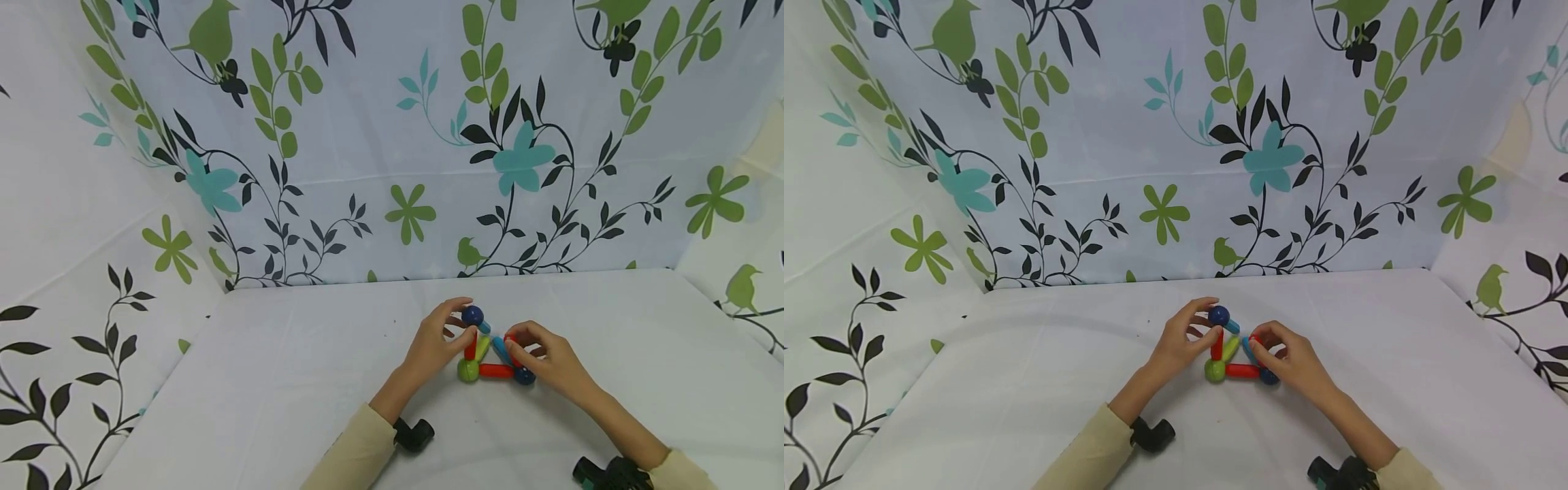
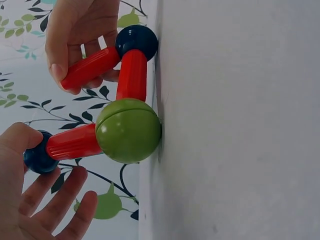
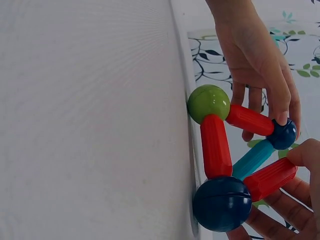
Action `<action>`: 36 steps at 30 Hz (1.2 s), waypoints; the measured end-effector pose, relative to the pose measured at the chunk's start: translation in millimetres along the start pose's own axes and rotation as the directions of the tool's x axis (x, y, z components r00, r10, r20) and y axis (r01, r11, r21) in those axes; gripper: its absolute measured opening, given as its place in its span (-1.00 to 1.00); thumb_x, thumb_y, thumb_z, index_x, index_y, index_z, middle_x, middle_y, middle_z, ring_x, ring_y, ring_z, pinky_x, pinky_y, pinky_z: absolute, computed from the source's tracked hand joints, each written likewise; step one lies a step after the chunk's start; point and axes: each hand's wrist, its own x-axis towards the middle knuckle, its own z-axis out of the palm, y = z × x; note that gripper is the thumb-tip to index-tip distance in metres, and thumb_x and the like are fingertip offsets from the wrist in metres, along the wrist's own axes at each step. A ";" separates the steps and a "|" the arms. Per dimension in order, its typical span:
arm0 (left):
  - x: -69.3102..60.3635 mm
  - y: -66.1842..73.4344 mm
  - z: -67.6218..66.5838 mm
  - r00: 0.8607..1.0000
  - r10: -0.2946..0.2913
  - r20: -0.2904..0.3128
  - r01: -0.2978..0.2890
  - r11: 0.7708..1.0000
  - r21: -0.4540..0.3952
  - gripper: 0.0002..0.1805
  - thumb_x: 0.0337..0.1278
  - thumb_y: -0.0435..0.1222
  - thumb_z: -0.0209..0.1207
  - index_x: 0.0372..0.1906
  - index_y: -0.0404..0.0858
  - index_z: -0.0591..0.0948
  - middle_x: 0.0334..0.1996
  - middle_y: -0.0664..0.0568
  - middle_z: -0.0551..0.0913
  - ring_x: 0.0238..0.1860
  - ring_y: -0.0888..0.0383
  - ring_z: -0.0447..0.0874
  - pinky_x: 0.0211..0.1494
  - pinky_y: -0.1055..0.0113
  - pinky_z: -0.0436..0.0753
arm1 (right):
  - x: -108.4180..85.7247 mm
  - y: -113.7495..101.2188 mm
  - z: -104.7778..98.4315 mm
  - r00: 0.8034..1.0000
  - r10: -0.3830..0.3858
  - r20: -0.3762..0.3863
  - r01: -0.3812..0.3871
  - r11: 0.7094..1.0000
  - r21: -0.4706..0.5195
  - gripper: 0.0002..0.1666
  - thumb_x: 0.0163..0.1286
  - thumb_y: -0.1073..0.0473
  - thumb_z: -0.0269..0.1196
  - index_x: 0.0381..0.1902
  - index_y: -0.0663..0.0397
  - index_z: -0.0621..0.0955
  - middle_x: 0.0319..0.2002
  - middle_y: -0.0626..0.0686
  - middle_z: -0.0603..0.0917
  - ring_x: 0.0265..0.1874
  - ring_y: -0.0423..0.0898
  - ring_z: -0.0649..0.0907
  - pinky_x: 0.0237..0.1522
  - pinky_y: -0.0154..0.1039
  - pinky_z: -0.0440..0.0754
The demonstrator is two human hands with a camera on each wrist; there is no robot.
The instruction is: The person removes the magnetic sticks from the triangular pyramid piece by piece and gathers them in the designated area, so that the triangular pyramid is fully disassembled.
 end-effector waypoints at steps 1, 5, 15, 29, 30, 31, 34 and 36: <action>0.2 -1.9 -0.4 1.000 -0.001 -0.004 0.001 1.000 -0.003 -0.51 0.30 -0.27 0.19 0.30 -0.14 0.44 0.08 -0.02 0.58 -0.06 0.16 0.63 -0.05 0.26 0.66 | 0.1 0.2 0.0 1.000 0.002 0.001 -0.002 1.000 -0.002 -0.82 0.33 0.26 0.27 -0.11 0.10 0.60 -0.27 -0.04 0.70 -0.25 -0.33 0.59 -0.28 -0.35 0.61; 0.5 -8.9 -1.3 0.999 -0.025 -0.026 0.025 1.000 -0.004 -0.55 0.32 -0.28 0.16 0.29 -0.10 0.46 0.09 0.01 0.57 -0.08 0.17 0.62 -0.09 0.35 0.65 | 0.4 0.7 0.0 1.000 0.006 -0.001 -0.006 1.000 -0.006 -0.83 0.33 0.26 0.27 -0.11 0.10 0.60 -0.28 -0.05 0.70 -0.26 -0.34 0.59 -0.28 -0.35 0.61; -1.3 -22.0 -4.7 0.985 -0.149 -0.081 0.147 0.989 -0.035 -0.56 0.30 -0.26 0.16 0.26 -0.20 0.45 0.11 -0.02 0.54 -0.04 0.10 0.62 -0.11 0.41 0.61 | 0.2 -0.5 -0.5 1.000 0.004 -0.009 -0.004 1.000 -0.013 -0.83 0.33 0.26 0.27 -0.12 0.11 0.60 -0.29 -0.05 0.69 -0.26 -0.36 0.58 -0.29 -0.36 0.61; -4.3 -35.5 -5.9 0.968 -0.219 -0.123 0.231 0.968 0.098 -0.58 0.28 -0.18 0.16 0.20 -0.21 0.52 0.08 -0.08 0.61 0.08 0.01 0.56 0.12 0.05 0.55 | 0.3 -1.8 -1.5 1.000 0.012 -0.007 -0.012 1.000 -0.024 -0.82 0.33 0.25 0.27 -0.11 0.13 0.60 -0.26 -0.01 0.70 -0.27 -0.35 0.58 -0.29 -0.36 0.62; -4.3 -35.8 -6.0 0.967 -0.220 -0.124 0.234 0.966 0.106 -0.58 0.28 -0.18 0.16 0.19 -0.22 0.53 0.07 -0.09 0.62 0.08 0.00 0.56 0.12 0.04 0.55 | 0.4 -1.7 -1.6 1.000 0.010 -0.007 -0.010 1.000 -0.025 -0.81 0.33 0.26 0.27 -0.11 0.14 0.60 -0.26 0.00 0.70 -0.27 -0.35 0.58 -0.29 -0.36 0.62; -4.5 -36.2 -6.0 0.967 -0.223 -0.125 0.237 0.965 0.112 -0.58 0.27 -0.18 0.16 0.18 -0.23 0.53 0.07 -0.09 0.62 0.08 -0.01 0.55 0.13 0.03 0.54 | 0.3 -1.6 -1.6 1.000 0.008 -0.008 -0.008 1.000 -0.026 -0.81 0.33 0.26 0.27 -0.11 0.14 0.60 -0.26 0.00 0.70 -0.27 -0.35 0.58 -0.29 -0.35 0.63; -5.0 -37.0 -6.0 0.964 -0.237 -0.121 0.251 0.961 0.116 -0.58 0.26 -0.20 0.16 0.17 -0.27 0.54 0.07 -0.12 0.61 0.10 -0.03 0.54 0.18 -0.05 0.48 | 0.1 -1.3 -1.6 1.000 0.008 -0.005 -0.008 1.000 -0.024 -0.81 0.33 0.26 0.27 -0.11 0.14 0.60 -0.25 0.01 0.70 -0.27 -0.35 0.58 -0.29 -0.35 0.63; -5.8 -38.4 -6.0 0.964 -0.241 -0.116 0.255 0.958 0.129 -0.59 0.25 -0.21 0.17 0.14 -0.30 0.55 0.05 -0.13 0.62 0.10 -0.04 0.54 0.20 -0.10 0.43 | 0.2 -1.0 -1.5 1.000 0.010 -0.003 -0.010 1.000 -0.019 -0.81 0.33 0.26 0.27 -0.10 0.14 0.60 -0.25 0.01 0.70 -0.26 -0.33 0.59 -0.28 -0.35 0.63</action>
